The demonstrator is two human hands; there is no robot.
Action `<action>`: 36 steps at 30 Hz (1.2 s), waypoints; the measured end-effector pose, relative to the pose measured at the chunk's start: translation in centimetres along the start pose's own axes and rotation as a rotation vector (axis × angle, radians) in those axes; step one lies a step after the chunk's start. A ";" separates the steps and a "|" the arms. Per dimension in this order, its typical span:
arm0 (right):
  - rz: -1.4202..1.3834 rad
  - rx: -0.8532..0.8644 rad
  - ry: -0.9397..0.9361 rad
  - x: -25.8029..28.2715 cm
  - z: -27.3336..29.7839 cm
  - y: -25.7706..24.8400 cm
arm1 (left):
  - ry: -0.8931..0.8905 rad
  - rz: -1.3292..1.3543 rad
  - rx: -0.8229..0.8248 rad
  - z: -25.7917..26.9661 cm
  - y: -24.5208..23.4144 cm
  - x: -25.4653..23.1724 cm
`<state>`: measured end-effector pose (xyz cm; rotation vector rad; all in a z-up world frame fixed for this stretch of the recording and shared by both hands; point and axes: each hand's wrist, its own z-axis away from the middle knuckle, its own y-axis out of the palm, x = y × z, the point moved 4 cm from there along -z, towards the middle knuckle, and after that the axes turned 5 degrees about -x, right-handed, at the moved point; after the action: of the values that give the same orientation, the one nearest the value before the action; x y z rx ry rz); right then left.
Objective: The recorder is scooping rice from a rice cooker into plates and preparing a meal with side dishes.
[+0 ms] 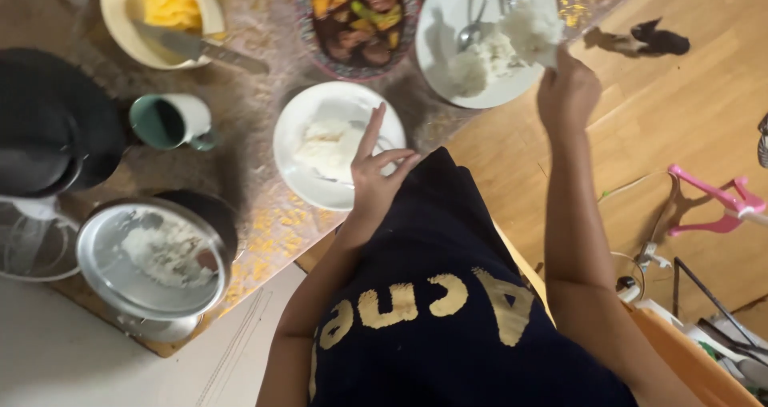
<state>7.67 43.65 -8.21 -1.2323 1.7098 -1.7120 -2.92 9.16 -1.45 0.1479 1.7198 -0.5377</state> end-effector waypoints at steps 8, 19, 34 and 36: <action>-0.075 -0.151 -0.232 3.7 -0.3 1.1 | -0.062 -0.058 -0.006 -0.8 3.7 0.7; -0.355 -0.112 -0.120 1.5 -0.7 -1.4 | -0.005 -0.113 0.034 -2.4 7.8 1.2; -1.070 0.070 0.229 -0.3 -5.2 -4.3 | -0.044 -0.156 -0.106 -1.9 4.0 1.0; -1.120 0.092 0.219 1.8 -5.6 -4.8 | -0.036 -0.167 -0.160 -1.8 2.2 0.9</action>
<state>3.63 46.17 -2.29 -2.2524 0.9977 -2.5289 -3.85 11.68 -2.66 -0.1203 1.7413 -0.5188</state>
